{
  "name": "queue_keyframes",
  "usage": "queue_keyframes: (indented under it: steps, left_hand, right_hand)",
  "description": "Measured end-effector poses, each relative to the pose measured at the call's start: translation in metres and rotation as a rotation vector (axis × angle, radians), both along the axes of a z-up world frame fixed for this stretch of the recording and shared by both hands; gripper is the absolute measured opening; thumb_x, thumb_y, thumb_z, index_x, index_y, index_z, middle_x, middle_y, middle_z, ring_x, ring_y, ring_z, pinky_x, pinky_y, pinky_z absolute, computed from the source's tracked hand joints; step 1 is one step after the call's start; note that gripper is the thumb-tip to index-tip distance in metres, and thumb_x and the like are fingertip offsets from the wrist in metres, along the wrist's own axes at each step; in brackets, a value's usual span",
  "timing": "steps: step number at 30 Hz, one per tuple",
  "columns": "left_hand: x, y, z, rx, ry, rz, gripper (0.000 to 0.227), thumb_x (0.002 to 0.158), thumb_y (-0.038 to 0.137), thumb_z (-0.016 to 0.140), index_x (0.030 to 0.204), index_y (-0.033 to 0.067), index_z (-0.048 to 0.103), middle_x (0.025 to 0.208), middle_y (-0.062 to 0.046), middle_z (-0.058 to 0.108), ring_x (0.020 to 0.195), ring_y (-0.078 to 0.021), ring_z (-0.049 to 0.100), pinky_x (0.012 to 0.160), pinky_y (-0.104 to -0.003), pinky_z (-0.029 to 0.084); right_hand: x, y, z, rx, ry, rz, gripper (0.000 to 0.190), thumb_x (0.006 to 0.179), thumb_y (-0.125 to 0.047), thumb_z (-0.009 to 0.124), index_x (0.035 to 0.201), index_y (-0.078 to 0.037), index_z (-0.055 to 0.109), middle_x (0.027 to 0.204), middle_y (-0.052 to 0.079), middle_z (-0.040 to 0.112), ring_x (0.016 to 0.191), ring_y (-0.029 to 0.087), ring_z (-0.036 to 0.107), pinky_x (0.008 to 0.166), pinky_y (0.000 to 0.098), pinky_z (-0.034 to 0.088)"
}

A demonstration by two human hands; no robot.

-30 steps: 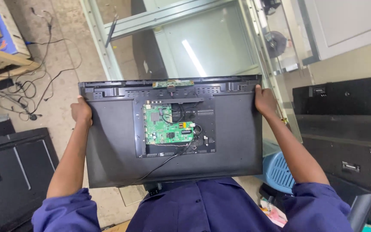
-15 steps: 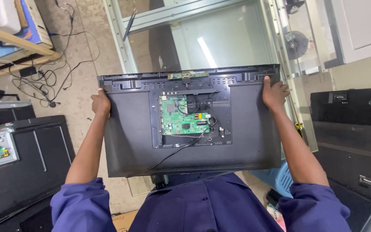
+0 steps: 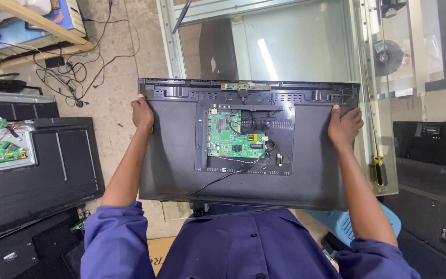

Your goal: Reassembling a television by installing internal components and the back cover.

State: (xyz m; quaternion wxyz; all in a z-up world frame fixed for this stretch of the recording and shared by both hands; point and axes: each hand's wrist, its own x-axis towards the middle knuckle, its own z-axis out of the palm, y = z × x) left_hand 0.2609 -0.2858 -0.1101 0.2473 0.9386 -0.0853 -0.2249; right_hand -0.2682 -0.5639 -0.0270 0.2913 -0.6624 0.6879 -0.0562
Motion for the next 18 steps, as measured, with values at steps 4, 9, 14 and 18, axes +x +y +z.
queue_keyframes:
  steps: [4, 9, 14, 18]
  left_hand:
    - [-0.018, -0.005, 0.017, -0.037, -0.007, -0.014, 0.061, 0.104, 0.060, 0.016, 0.125, 0.0087, 0.040, 0.116, -0.018, 0.058, 0.106, -0.0381, 0.060, 0.095, -0.056, 0.043]
    - [-0.063, -0.061, 0.072, -0.272, -0.643, -0.439, 0.034, 0.098, 0.017, 0.057, 0.128, 0.0053, 0.049, 0.118, -0.015, 0.049, 0.120, -0.0329, 0.045, 0.101, -0.049, 0.033]
    - [-0.110, -0.116, 0.064, -0.432, -0.335, -0.836, 0.026, 0.094, 0.026, 0.066, 0.116, 0.0126, 0.066, 0.103, -0.010, 0.066, 0.107, -0.0295, 0.061, 0.097, -0.043, 0.039]
    - [-0.132, -0.133, 0.077, -0.496, -0.023, -0.987, 0.028, 0.093, 0.025, 0.069, 0.117, 0.0117, 0.068, 0.110, -0.014, 0.067, 0.113, -0.0333, 0.061, 0.103, -0.045, 0.040]
  right_hand:
    - [0.035, 0.015, 0.027, -0.172, -0.047, 0.068, 0.078, 0.104, -0.026, 0.061, 0.149, 0.015, 0.013, 0.149, 0.039, 0.016, 0.140, 0.052, 0.003, 0.110, 0.0709, 0.010]
    - [0.080, -0.006, 0.007, -0.518, -0.366, 0.528, 0.024, 0.089, -0.007, 0.078, 0.112, -0.007, 0.074, 0.103, 0.010, 0.069, 0.126, 0.034, 0.050, 0.107, 0.0475, 0.036]
    - [0.123, -0.017, -0.019, -0.330, -0.316, 0.582, 0.018, 0.085, -0.019, 0.082, 0.103, -0.016, 0.078, 0.093, 0.000, 0.072, 0.116, 0.022, 0.059, 0.101, 0.0393, 0.042]
    - [0.135, -0.011, -0.004, -0.132, -0.265, 0.594, 0.023, 0.087, -0.025, 0.080, 0.108, -0.016, 0.077, 0.097, 0.003, 0.073, 0.105, 0.025, 0.064, 0.090, 0.0408, 0.048]
